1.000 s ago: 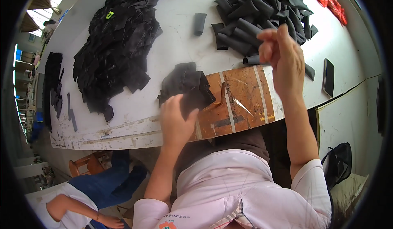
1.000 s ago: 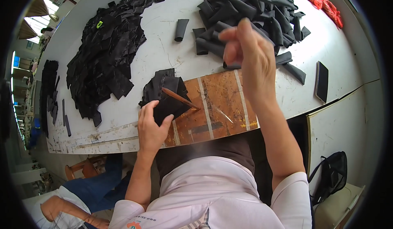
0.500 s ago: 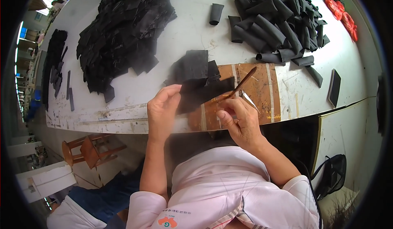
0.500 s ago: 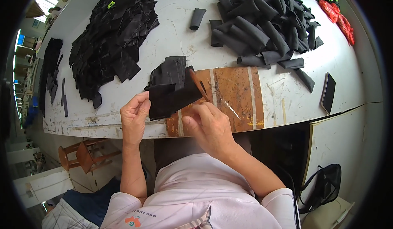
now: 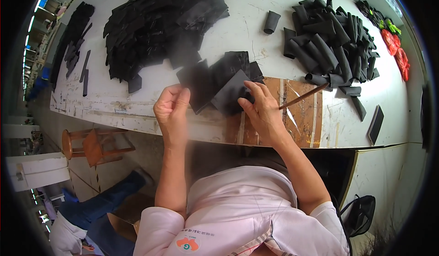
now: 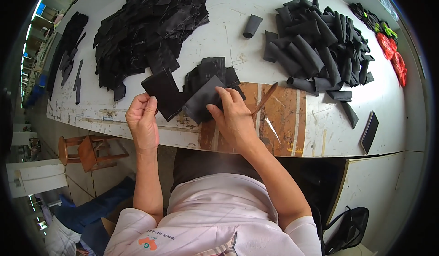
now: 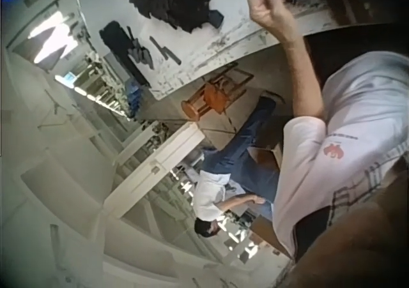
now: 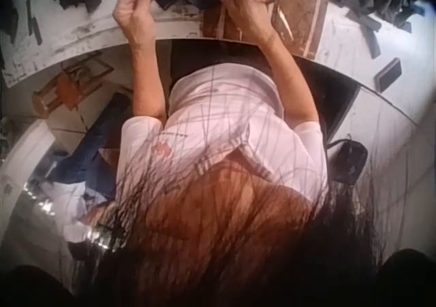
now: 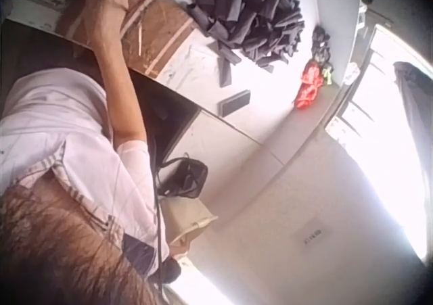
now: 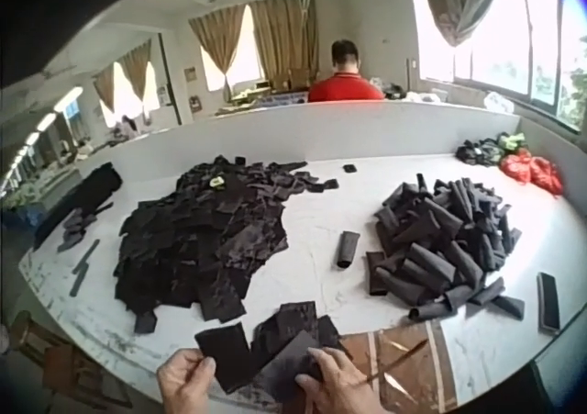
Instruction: Manually assemble or process small black rubber/plastic parts on a workbench.
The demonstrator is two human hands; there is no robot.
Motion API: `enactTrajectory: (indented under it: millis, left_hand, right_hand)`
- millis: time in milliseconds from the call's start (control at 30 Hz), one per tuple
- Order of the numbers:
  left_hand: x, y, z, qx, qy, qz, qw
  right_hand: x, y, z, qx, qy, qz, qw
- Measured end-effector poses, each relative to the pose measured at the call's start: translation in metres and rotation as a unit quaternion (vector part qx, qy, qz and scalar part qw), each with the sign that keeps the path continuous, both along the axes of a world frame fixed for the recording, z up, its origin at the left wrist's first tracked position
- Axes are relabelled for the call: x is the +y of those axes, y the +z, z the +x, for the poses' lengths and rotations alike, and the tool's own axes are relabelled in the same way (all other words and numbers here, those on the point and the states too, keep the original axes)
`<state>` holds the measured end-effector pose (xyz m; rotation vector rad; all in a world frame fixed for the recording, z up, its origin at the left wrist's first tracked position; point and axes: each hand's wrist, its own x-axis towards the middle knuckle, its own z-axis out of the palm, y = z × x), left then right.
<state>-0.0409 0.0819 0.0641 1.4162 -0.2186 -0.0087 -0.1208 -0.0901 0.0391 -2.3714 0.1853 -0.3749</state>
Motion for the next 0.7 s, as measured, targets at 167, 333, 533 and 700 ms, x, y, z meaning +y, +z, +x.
enactTrajectory:
  millis: [167, 333, 533, 700]
  left_hand:
    - [0.000, 0.007, -0.014, 0.096, -0.156, 0.011, 0.983]
    - [-0.009, 0.009, -0.035, 0.094, -0.233, 0.123, 0.960]
    - [-0.023, -0.004, -0.061, 0.057, -0.085, 0.107, 0.989]
    - [-0.019, 0.007, -0.078, 0.127, -0.105, 0.070, 0.984]
  right_hand:
    - [0.007, 0.019, -0.010, -0.012, 0.084, 0.307, 0.948]
    - [0.016, 0.024, -0.019, 0.017, 0.075, 0.303, 0.950]
    - [0.019, 0.026, -0.031, -0.038, -0.020, 0.135, 0.990]
    - [0.017, 0.008, -0.037, -0.108, -0.015, 0.032, 0.994]
